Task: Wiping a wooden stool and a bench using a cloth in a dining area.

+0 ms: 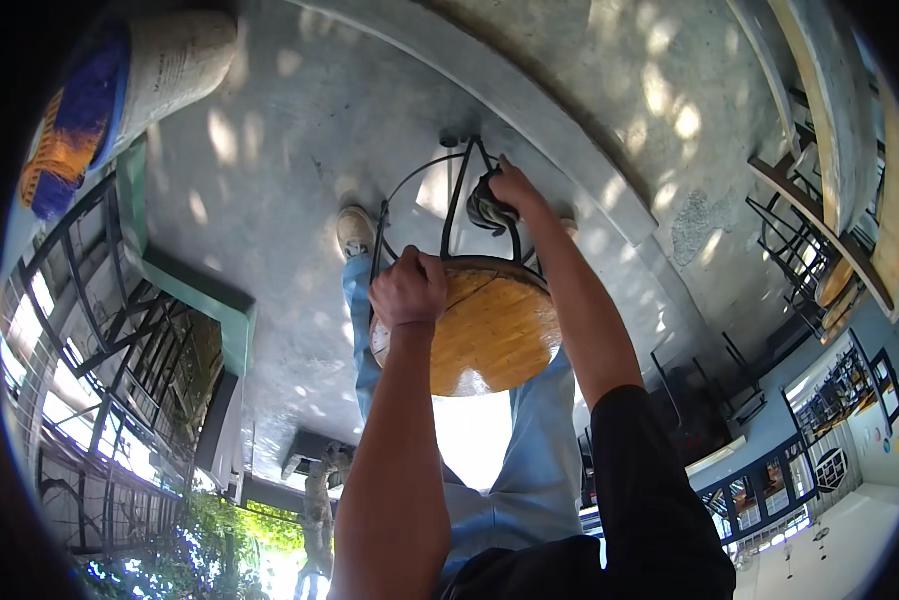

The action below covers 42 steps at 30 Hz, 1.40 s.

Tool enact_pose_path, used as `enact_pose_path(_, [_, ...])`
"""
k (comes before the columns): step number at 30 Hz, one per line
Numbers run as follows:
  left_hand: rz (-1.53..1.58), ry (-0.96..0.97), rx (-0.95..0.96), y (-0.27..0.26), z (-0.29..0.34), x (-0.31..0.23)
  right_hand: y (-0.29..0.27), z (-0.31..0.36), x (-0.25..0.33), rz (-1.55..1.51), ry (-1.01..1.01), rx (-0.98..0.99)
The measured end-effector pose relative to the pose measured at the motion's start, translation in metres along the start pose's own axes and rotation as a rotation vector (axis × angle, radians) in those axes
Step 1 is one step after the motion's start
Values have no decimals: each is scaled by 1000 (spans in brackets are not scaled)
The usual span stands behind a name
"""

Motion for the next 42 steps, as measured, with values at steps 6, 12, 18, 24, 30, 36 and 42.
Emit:
enact_pose_path(6, [-54, -20, -16, -16, 1, 28, 29, 129, 43, 284, 23, 80])
enact_pose_path(12, [-48, -10, 4, -11, 1, 17, 3, 101, 49, 132, 103, -107])
enact_pose_path(18, [-49, -32, 39, -16, -1, 12, 23, -22, 32, 344, 107, -86])
enact_pose_path(24, [16, -48, 101, 2, 0, -6, 5, -40, 11, 483, 28, 26])
enact_pose_path(30, [-75, -25, 59, -16, -1, 31, 46, 122, 32, -208, -83, 234])
enact_pose_path(36, [-28, -1, 60, -3, 5, 11, 24, 95, -4, -133, 151, 67])
enact_pose_path(42, [8, -17, 64, -3, 3, -1, 16, -36, -29, -170, 194, -2])
Point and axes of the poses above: each hand's wrist, its own z-axis away from the middle knuckle, its own y-axis out of the palm, x = y × z, the point moved 9 cm from there along -z, towards the middle knuckle, and after that the axes turned 3 degrees about -y, right-handed, at the moved point
